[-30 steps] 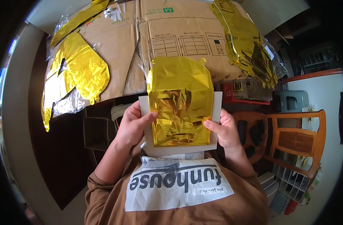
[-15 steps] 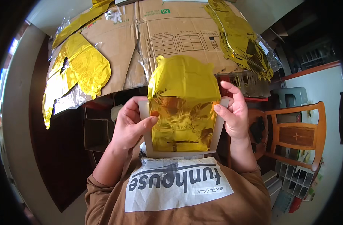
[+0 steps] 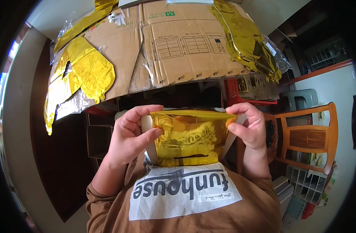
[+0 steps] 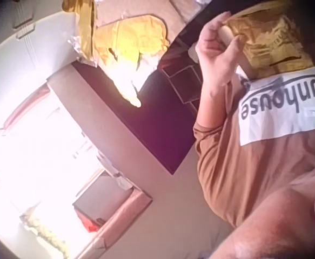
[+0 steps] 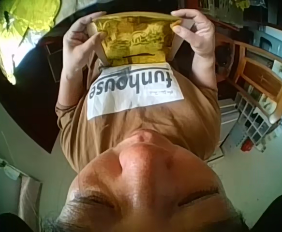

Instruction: Folding gold foil alphabet balloons and placing them into plastic packaging sleeves with instructional cardboard inserts.

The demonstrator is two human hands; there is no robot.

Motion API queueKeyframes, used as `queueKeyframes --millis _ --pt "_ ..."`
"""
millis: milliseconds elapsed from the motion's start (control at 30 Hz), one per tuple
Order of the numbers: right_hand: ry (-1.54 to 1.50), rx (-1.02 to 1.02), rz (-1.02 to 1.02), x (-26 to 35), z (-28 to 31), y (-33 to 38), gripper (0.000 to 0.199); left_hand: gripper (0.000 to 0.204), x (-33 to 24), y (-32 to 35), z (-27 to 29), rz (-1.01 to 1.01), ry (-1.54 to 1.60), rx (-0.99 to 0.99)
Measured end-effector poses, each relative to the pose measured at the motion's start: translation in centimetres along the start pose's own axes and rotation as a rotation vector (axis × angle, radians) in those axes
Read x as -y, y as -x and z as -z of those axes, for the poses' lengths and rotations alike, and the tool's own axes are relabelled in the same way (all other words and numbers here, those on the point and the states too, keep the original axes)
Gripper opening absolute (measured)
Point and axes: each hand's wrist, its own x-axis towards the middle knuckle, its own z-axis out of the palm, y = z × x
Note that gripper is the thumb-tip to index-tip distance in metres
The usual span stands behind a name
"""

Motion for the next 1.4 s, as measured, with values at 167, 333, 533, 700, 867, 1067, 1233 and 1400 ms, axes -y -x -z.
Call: queueKeyframes --millis 167,333,533,700,867,1067,1233,1400 --pt "0.018 0.137 -0.063 0.9 1.1 0.2 0.027 0.057 -0.1 0.1 0.0 0.053 0.132 0.007" --pt "-0.017 -0.015 -0.101 0.2 0.1 0.5 0.021 0.088 -0.5 -0.2 -1.3 -0.052 -0.024 -0.052" --pt "0.018 -0.073 -0.14 -0.8 0.3 0.3 0.019 0.088 0.5 -0.1 -1.1 -0.182 -0.204 -0.023" --pt "-0.03 0.017 -0.102 -1.1 1.0 -0.2 0.025 0.069 0.8 -0.5 -0.7 -0.169 -0.302 -0.044" --pt "-0.037 -0.003 -0.016 -1.5 1.0 -1.3 0.05 0.056 0.4 -1.0 -0.3 -0.121 -0.349 -0.017" --pt "-0.197 0.095 -0.01 -2.1 0.2 -2.1 0.044 0.048 -0.2 -1.9 -1.0 -0.111 -0.196 -0.001" --pt "-0.181 0.072 -0.106 -2.3 0.9 -1.8 0.024 0.036 0.0 -1.9 0.2 -0.062 -0.24 0.045" --pt "-0.111 0.075 -0.039 -3.5 1.4 -1.8 0.012 0.029 0.2 -2.4 0.6 0.048 -0.083 0.047"
